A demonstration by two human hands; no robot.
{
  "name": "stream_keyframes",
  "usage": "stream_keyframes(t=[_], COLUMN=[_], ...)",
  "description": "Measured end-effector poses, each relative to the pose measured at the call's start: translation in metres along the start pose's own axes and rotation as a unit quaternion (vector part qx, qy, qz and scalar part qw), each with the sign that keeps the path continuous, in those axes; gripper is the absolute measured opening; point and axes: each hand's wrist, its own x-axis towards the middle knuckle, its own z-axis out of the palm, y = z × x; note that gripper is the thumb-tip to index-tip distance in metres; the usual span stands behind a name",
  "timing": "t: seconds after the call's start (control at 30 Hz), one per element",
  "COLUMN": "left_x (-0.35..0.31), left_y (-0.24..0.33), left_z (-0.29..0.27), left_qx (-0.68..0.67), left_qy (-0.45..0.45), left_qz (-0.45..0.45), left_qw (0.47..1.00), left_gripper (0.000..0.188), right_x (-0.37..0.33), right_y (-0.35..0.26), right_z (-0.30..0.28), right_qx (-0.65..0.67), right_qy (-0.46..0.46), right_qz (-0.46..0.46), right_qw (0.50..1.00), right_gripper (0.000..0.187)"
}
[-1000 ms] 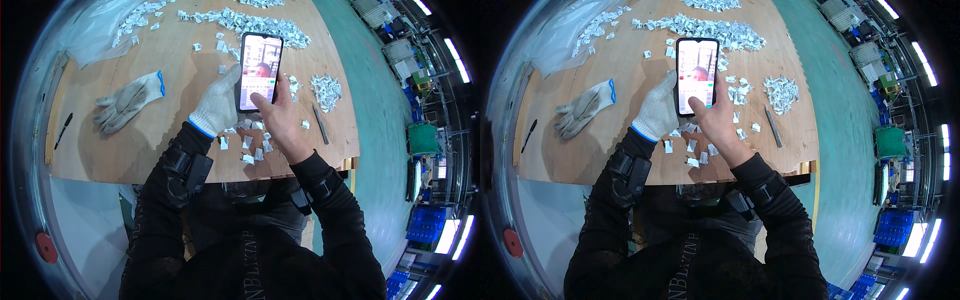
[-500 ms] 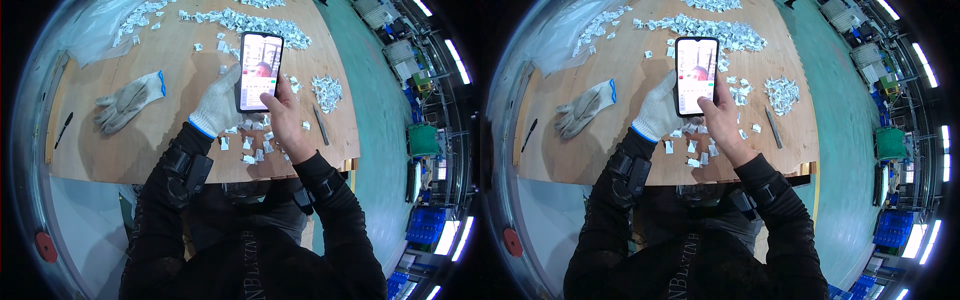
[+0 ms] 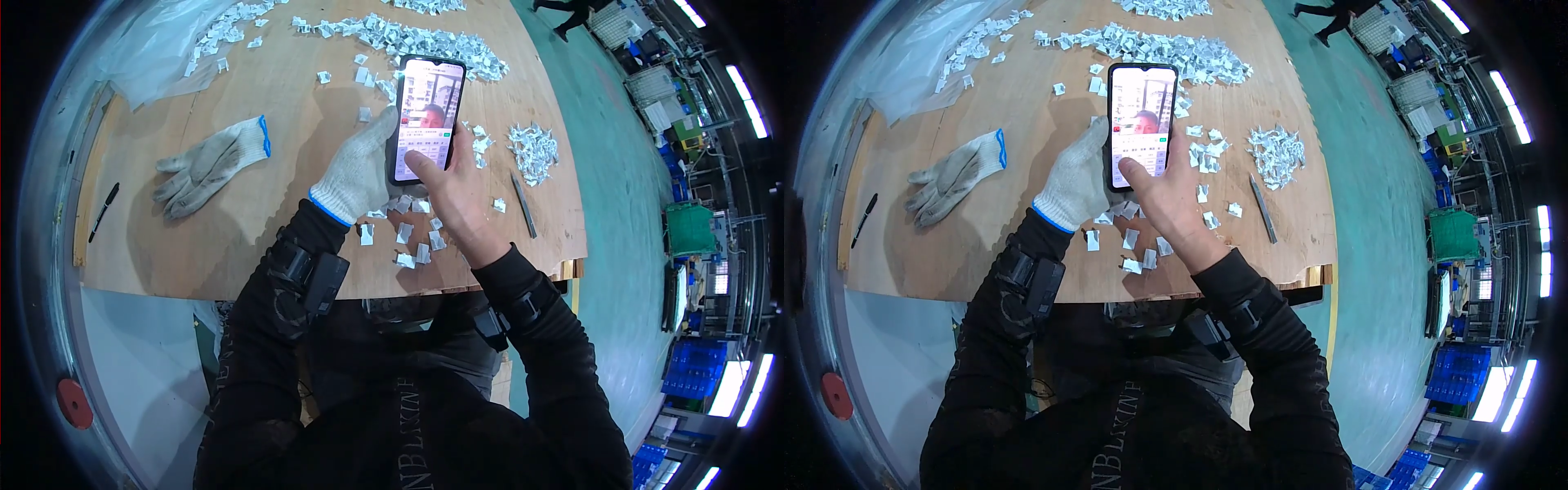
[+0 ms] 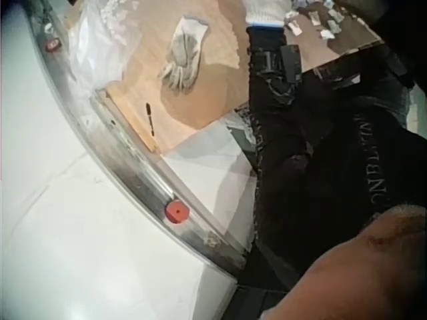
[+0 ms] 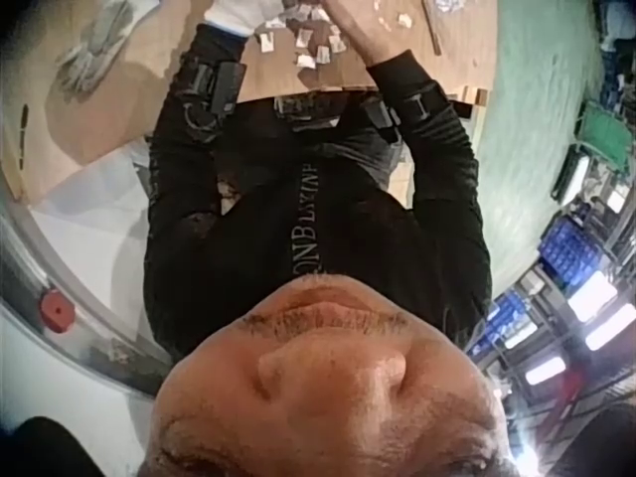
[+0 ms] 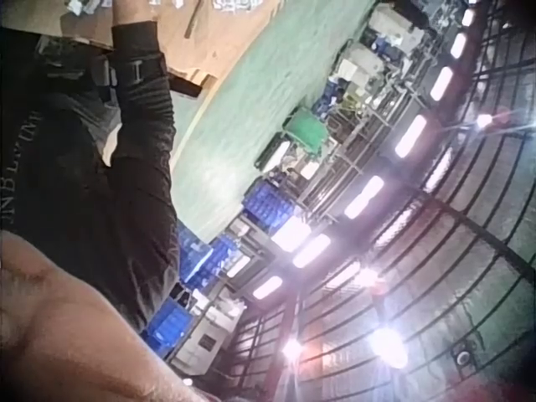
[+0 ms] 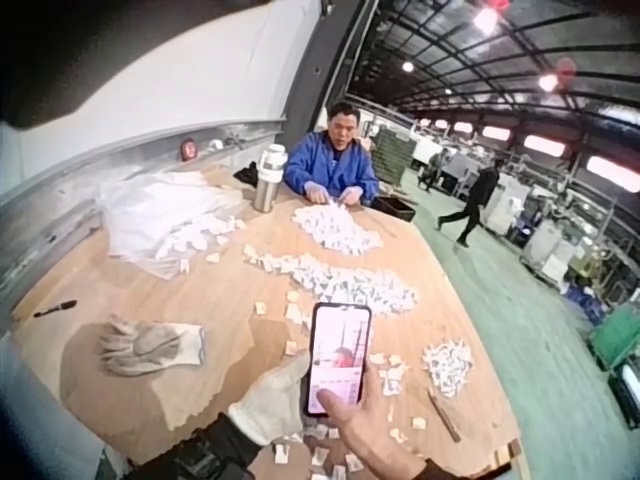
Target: The person trims small white plastic parts with a utility knife and places them into a bin before and after making a video call on a smartphone.
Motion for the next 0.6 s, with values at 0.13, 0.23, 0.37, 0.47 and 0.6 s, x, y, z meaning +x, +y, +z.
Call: stream_keyframes(t=[0.13, 0.23, 0.37, 0.47, 0.6], left_x=[0.003, 0.001, 0.001, 0.001, 0.003], left_y=[0.009, 0.001, -0.006, -0.005, -0.003], left_z=[0.001, -0.001, -0.002, 0.0, 0.001], left_qx=[-0.317, -0.055, 0.098, -0.013, -0.311], left_qy=[0.057, 0.038, 0.031, 0.05, 0.069], left_qz=[-0.168, -0.064, 0.01, -0.028, -0.141], left_qw=[0.932, 0.996, 0.995, 0.998, 0.938], left_gripper=[0.071, 0.075, 0.078, 0.075, 0.066], right_x=[0.003, 0.004, 0.002, 0.0, 0.0], right_y=[0.0, -0.003, 0.002, 0.003, 0.007], right_z=[0.004, 0.006, 0.006, 0.001, 0.0], right_qx=[0.005, -0.018, -0.002, -0.017, -0.012], right_qy=[0.031, 0.036, 0.037, 0.017, 0.009], right_qz=[0.011, 0.032, 0.023, 0.0, -0.015], right_qw=[0.999, 0.999, 0.999, 1.0, 1.0], right_gripper=[0.071, 0.071, 0.071, 0.067, 0.067])
